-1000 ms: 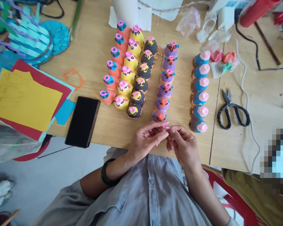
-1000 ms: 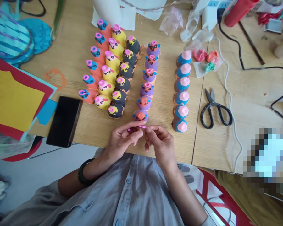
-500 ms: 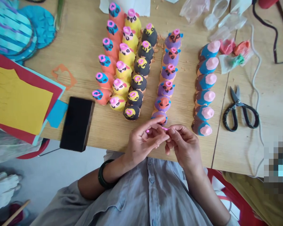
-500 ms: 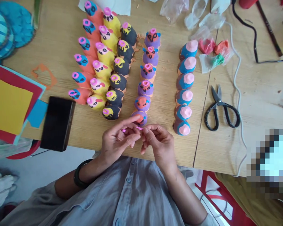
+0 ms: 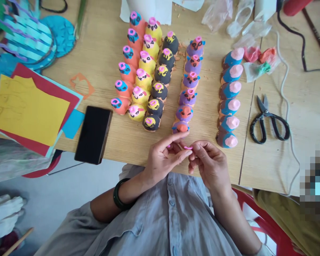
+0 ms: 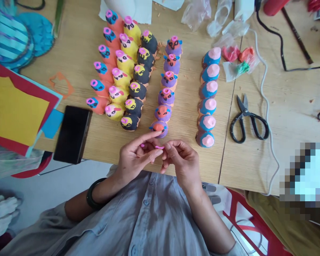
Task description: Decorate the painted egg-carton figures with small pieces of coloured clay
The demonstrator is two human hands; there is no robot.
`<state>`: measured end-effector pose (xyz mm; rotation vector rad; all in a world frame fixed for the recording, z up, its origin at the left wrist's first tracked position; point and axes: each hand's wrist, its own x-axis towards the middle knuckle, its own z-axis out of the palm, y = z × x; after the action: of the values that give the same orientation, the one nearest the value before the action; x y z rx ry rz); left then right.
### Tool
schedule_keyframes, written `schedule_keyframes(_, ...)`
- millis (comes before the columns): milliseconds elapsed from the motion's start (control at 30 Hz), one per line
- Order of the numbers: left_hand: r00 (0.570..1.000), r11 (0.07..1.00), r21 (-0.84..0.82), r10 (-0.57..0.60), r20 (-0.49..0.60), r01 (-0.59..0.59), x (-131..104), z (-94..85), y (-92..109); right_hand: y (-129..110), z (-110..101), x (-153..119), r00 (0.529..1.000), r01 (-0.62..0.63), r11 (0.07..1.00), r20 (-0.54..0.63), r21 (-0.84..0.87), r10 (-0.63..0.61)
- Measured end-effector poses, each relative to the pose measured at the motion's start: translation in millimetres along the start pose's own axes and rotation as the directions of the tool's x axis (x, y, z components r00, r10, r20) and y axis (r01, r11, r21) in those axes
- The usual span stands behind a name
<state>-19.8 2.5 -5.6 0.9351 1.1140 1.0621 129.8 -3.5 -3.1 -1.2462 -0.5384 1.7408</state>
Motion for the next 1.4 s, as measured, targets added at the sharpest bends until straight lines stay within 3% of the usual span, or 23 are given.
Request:
schedule_keyframes(133, 0.999, 0.999, -0.006, -0.042, 0.003, 0.042, -6.1, -0.3, -2.2, 1.6, 0.1, -6.4, 0.998, 0.055, 0.998, -0.009, 0.001, -0.055)
schedule_keyframes(333, 0.993, 0.991, 0.074, 0.114, -0.02, -0.113, -14.1, 0.3, -4.6, 4.9, 1.7, -16.9, 0.994, 0.108, 0.994, 0.008, -0.016, -0.108)
schedule_keyframes(567, 0.994, 0.993, 0.027, 0.111, 0.0, -0.111, -21.8, -3.0, -5.1, 10.2, 4.2, -23.7, 0.988, 0.155, 0.987, 0.033, -0.033, -0.154)
schedule_keyframes(700, 0.994, 0.993, -0.063, 0.106, 0.019, -0.105, -23.9, -5.4, -8.2, 12.0, 6.4, -25.6, 0.99, 0.136, 0.991, 0.046, -0.017, -0.135)
schedule_keyframes(900, 0.99, 0.99, 0.017, 0.14, -0.01, -0.14, -23.3, -7.1, -8.6, 13.0, 8.4, -26.3, 0.994, 0.1, 0.995, 0.037, -0.028, -0.098)
schedule_keyframes(1133, 0.997, 0.996, -0.054, 0.078, 0.027, -0.076, -20.4, -10.4, -12.0, 13.1, 7.2, -21.7, 0.995, 0.097, 0.993, 0.025, -0.071, -0.096)
schedule_keyframes(1400, 0.999, 0.985, -0.173, -0.031, -0.045, 0.023, -13.2, -14.4, -14.0, 5.1, 9.6, -14.6, 0.996, 0.082, 0.997, -0.025, 0.005, -0.082)
